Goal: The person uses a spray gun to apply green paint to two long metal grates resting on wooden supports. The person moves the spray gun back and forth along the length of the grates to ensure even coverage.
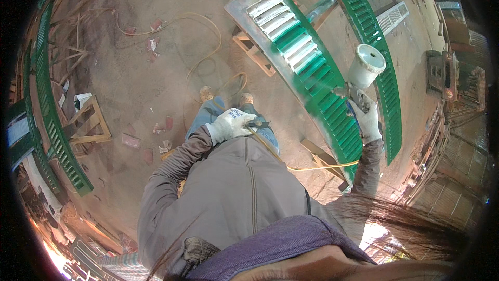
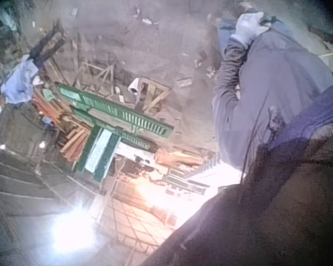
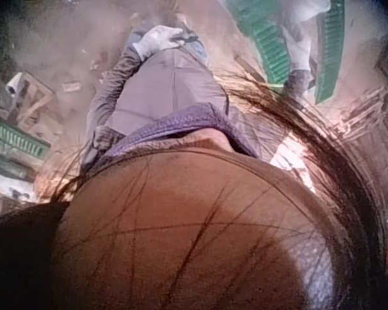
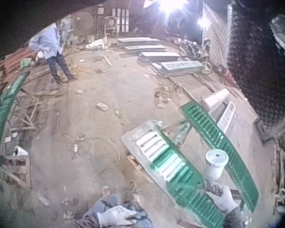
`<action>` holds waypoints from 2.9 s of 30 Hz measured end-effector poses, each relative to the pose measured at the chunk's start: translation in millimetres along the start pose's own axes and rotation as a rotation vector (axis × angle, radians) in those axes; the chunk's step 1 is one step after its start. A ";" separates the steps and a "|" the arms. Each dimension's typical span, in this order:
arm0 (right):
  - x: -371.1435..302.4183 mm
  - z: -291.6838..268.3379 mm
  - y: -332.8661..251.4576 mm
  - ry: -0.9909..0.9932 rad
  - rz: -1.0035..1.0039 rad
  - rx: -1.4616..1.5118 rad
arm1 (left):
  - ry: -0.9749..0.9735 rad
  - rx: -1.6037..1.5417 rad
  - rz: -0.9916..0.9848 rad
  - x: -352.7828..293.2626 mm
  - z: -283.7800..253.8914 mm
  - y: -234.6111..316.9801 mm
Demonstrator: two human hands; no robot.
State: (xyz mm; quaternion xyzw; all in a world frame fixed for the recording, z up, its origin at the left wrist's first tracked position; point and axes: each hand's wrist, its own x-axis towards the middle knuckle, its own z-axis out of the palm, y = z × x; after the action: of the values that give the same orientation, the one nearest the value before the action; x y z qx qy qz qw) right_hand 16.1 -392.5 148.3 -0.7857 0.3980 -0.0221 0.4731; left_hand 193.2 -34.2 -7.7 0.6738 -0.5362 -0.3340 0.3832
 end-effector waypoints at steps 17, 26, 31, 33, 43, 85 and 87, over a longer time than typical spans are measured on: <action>43.4 10.1 -13.4 0.054 -0.186 -0.170 | -0.163 -0.020 -0.152 5.2 -22.7 3.2; 36.5 18.8 -18.0 -0.100 -0.032 -0.015 | -0.134 -0.054 -0.133 3.4 -27.6 2.5; 61.8 20.2 -15.7 0.130 -0.190 -0.176 | -0.149 -0.051 -0.123 7.3 -34.7 9.9; 66.8 19.7 -16.9 0.198 -0.337 -0.198 | -0.153 -0.052 -0.129 8.1 -35.9 10.2; 51.2 31.0 -44.7 0.027 -0.129 -0.105 | -0.089 -0.039 -0.087 10.3 -26.9 5.1; 139.4 50.8 -20.8 0.245 -0.446 -0.150 | 0.029 -0.011 -0.069 11.2 -26.8 11.4; 137.8 60.9 -34.6 0.191 -0.488 -0.124 | 0.025 -0.024 -0.072 11.8 -24.9 11.0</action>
State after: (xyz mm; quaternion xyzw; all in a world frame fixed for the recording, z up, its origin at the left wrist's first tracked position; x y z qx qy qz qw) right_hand 156.0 -429.2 94.0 -0.8802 0.2404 -0.1850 0.3649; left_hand 211.9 -43.2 13.5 0.6921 -0.5027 -0.3454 0.3859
